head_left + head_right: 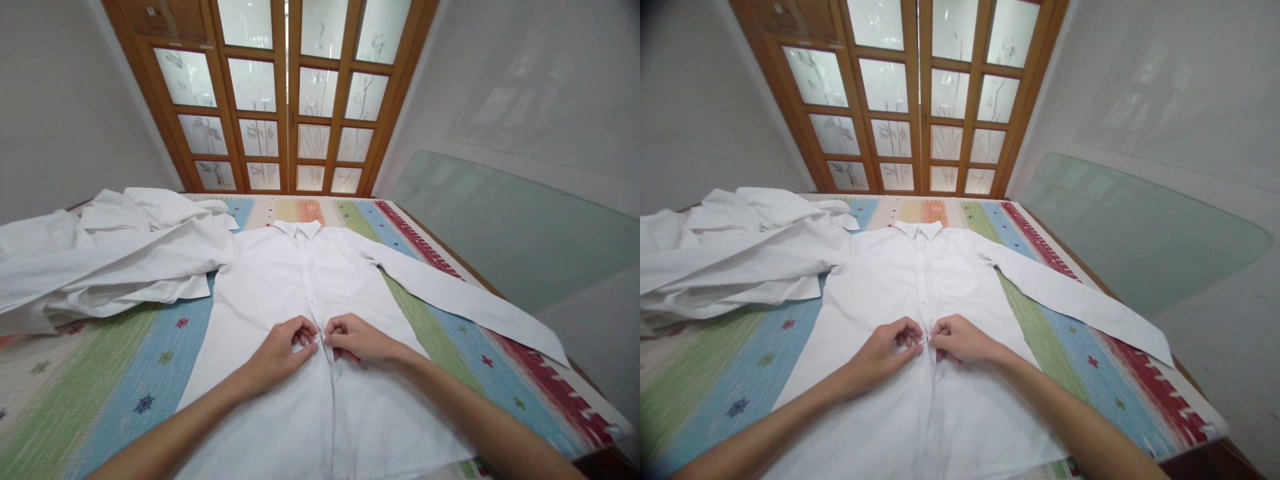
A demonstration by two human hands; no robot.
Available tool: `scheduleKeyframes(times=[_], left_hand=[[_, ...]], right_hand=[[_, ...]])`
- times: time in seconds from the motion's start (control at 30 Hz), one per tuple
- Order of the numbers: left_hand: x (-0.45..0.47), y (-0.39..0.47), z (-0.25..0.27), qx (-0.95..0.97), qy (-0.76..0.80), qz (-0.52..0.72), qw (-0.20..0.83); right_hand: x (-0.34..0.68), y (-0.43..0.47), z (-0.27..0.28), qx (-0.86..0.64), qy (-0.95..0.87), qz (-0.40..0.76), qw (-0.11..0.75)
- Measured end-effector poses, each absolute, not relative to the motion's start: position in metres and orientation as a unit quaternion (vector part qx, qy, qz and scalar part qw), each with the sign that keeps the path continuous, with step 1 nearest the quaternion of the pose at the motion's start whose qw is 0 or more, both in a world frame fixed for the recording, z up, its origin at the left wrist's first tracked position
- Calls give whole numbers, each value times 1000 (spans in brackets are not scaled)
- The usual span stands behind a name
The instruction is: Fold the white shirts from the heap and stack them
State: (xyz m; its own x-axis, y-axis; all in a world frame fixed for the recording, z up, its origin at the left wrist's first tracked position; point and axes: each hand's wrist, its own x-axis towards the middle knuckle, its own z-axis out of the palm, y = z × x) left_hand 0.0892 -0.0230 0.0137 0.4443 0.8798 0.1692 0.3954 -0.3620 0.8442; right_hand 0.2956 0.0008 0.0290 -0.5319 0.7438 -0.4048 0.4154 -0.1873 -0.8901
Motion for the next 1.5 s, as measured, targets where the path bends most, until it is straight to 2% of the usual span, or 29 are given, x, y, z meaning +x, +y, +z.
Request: scheduleKeyframes(times=[0.23,0.4,0.6,1.5], left_hand=[[90,-22,13,754,424,315,390],[92,-22,16,755,426,311,388],[92,-24,18,783,433,308,323],[96,-20,25,770,485,217,354]], right_hand=[[297,0,28,-429,-583,668,170],[296,-2,25,-429,-602,650,177],[296,-2,24,-444,-605,637,176],[295,-5,27,-465,-617,610,175]])
